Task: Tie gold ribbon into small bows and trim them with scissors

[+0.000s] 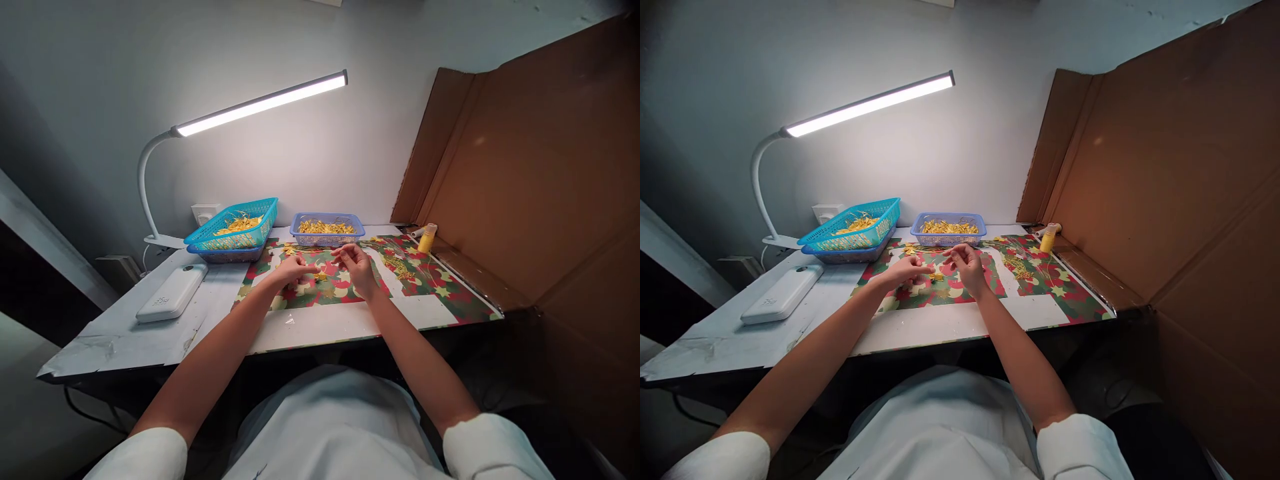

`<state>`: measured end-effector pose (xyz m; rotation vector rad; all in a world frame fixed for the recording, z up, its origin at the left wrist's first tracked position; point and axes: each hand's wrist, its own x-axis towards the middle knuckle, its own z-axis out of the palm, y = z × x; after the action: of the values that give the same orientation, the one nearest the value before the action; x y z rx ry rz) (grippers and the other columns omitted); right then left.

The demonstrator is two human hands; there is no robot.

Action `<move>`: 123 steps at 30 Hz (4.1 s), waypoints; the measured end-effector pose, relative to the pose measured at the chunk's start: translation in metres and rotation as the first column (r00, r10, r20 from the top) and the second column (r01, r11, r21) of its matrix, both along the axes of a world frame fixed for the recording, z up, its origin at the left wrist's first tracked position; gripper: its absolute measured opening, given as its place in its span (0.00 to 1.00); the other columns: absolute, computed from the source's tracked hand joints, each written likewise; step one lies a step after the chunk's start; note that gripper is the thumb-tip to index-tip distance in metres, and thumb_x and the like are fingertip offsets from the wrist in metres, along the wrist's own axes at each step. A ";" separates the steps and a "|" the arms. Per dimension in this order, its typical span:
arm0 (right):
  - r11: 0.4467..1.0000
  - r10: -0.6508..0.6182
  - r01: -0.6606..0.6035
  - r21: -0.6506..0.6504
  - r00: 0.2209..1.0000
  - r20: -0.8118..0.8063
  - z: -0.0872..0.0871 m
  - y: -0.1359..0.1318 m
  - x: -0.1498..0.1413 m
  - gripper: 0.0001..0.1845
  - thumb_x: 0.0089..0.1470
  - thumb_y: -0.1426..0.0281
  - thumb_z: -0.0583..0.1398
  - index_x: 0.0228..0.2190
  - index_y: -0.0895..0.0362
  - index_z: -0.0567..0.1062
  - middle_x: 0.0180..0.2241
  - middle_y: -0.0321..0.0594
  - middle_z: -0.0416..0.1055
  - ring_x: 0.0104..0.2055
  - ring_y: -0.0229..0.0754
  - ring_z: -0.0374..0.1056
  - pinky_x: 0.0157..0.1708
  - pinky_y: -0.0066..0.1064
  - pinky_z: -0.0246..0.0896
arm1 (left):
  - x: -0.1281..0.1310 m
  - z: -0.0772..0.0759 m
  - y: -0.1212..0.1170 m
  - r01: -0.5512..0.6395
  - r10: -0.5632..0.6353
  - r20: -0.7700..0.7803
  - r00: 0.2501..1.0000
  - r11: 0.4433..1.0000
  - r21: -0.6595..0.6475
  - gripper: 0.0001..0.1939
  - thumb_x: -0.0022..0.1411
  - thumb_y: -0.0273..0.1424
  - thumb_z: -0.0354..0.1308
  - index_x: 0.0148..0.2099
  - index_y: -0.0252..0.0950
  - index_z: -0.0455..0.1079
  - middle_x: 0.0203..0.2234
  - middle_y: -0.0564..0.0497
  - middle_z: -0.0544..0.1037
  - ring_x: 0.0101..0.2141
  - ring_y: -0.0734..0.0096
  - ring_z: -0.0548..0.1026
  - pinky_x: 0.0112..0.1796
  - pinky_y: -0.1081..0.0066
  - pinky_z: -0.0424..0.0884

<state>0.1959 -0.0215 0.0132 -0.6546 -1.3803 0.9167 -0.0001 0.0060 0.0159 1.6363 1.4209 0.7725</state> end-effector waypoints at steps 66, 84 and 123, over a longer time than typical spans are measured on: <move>0.936 -0.340 0.216 0.278 0.758 0.557 -0.031 0.017 -0.010 0.06 0.57 0.70 0.51 0.27 0.53 0.61 0.32 0.41 0.64 0.38 0.44 0.60 0.41 0.36 0.56 | 0.016 -0.013 -0.004 -0.009 -0.027 0.277 0.961 0.992 0.126 0.19 0.45 0.45 0.66 0.31 0.32 0.77 0.16 0.56 0.69 0.15 0.83 0.57 0.17 0.76 0.54; 0.927 -0.369 0.234 0.293 0.705 0.606 -0.036 0.020 -0.014 0.06 0.57 0.71 0.52 0.28 0.54 0.64 0.34 0.42 0.66 0.39 0.45 0.61 0.41 0.37 0.56 | 0.004 -0.013 0.000 0.146 -0.139 -0.044 0.989 0.939 0.312 0.14 0.50 0.37 0.61 0.34 0.32 0.79 0.21 0.50 0.78 0.20 0.76 0.68 0.21 0.76 0.62; 0.980 -0.168 0.197 0.026 0.753 0.636 -0.021 0.020 -0.003 0.09 0.54 0.66 0.51 0.23 0.54 0.62 0.28 0.37 0.64 0.33 0.40 0.61 0.34 0.32 0.56 | 0.006 -0.007 -0.005 0.335 -0.004 -0.494 0.869 0.740 0.583 0.11 0.62 0.33 0.50 0.35 0.37 0.73 0.32 0.47 0.79 0.39 0.61 0.73 0.41 0.65 0.66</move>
<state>0.1930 -0.0015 -0.0083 -1.1908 -1.8553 0.5762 0.0056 0.0012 0.0094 2.6201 1.3447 0.8590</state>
